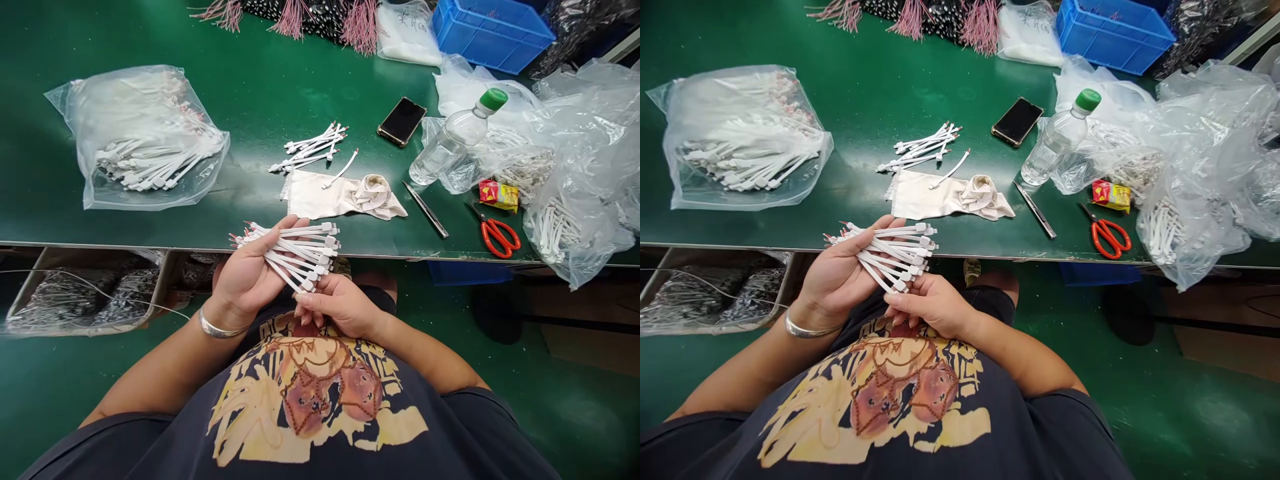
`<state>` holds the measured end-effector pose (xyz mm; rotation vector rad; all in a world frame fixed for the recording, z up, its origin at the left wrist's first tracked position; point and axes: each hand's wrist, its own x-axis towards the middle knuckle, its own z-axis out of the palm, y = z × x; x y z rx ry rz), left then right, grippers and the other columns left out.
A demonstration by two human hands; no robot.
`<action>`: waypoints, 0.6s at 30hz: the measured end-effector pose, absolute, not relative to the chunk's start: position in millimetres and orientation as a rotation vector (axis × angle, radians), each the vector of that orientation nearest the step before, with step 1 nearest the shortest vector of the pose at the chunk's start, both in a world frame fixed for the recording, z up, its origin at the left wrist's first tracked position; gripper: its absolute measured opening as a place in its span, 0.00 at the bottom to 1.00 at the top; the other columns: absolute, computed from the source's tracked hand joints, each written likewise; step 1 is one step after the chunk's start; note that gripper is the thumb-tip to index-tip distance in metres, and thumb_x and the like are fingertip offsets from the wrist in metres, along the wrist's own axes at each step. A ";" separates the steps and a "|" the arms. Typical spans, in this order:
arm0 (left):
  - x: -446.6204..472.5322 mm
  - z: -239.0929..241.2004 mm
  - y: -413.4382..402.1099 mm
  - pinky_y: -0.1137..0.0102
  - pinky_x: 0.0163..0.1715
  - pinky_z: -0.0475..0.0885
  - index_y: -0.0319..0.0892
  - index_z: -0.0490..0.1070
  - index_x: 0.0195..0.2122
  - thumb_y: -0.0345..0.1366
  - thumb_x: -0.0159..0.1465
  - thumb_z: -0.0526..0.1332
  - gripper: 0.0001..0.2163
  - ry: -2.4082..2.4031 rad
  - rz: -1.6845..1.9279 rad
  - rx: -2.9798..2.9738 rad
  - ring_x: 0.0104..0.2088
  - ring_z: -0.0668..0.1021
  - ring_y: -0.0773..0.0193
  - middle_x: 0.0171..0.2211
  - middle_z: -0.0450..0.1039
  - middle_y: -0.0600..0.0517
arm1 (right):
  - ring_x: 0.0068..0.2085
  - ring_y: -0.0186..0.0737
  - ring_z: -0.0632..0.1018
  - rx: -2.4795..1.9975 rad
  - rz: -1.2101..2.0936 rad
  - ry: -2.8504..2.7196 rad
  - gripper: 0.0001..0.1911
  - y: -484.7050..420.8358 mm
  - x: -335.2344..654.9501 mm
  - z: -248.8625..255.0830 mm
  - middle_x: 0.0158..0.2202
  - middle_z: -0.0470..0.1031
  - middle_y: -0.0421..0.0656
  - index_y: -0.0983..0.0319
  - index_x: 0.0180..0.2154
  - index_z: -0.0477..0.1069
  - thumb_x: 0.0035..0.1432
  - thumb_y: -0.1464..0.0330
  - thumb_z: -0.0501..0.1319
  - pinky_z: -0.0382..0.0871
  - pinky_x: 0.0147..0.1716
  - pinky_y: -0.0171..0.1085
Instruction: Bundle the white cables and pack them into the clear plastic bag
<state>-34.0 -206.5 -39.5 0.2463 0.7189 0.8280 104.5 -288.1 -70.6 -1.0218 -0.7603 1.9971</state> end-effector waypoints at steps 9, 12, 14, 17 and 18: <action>-32.9 -34.4 -197.1 0.64 0.50 0.72 0.35 0.72 0.44 0.28 0.67 0.49 0.13 0.703 0.802 0.301 0.44 0.78 0.61 0.43 0.77 0.46 | 0.23 0.28 0.73 -1.109 1.970 -0.793 0.16 -289.7 108.6 -67.5 0.26 0.75 0.39 0.65 0.32 0.71 0.46 0.60 0.68 0.63 0.20 0.26; -32.4 -6.5 -173.0 0.61 0.50 0.71 0.35 0.72 0.45 0.28 0.65 0.51 0.13 0.682 0.839 0.492 0.46 0.78 0.57 0.43 0.77 0.44 | 0.24 0.28 0.74 -1.137 2.004 -0.734 0.19 -292.6 109.0 -76.6 0.27 0.76 0.40 0.65 0.37 0.72 0.46 0.60 0.69 0.64 0.20 0.26; -32.6 15.7 -159.8 0.63 0.52 0.69 0.36 0.74 0.45 0.27 0.64 0.53 0.12 0.640 0.940 0.693 0.50 0.75 0.56 0.43 0.77 0.45 | 0.24 0.28 0.74 -1.116 2.034 -0.697 0.19 -295.0 109.3 -85.1 0.27 0.76 0.41 0.65 0.37 0.72 0.46 0.60 0.69 0.64 0.21 0.27; -32.3 27.4 -157.6 0.67 0.58 0.61 0.40 0.75 0.46 0.26 0.62 0.57 0.13 0.591 0.931 1.192 0.56 0.70 0.57 0.48 0.75 0.49 | 0.25 0.29 0.75 -0.997 2.061 -0.620 0.23 -295.9 111.4 -97.9 0.29 0.77 0.44 0.66 0.39 0.73 0.46 0.55 0.68 0.65 0.21 0.27; -31.6 21.4 -161.1 0.67 0.60 0.58 0.41 0.75 0.47 0.25 0.61 0.58 0.15 0.557 0.847 1.409 0.57 0.69 0.56 0.51 0.73 0.50 | 0.27 0.31 0.76 -0.944 2.074 -0.591 0.27 -295.2 112.7 -101.6 0.30 0.77 0.45 0.66 0.40 0.73 0.46 0.51 0.66 0.66 0.22 0.27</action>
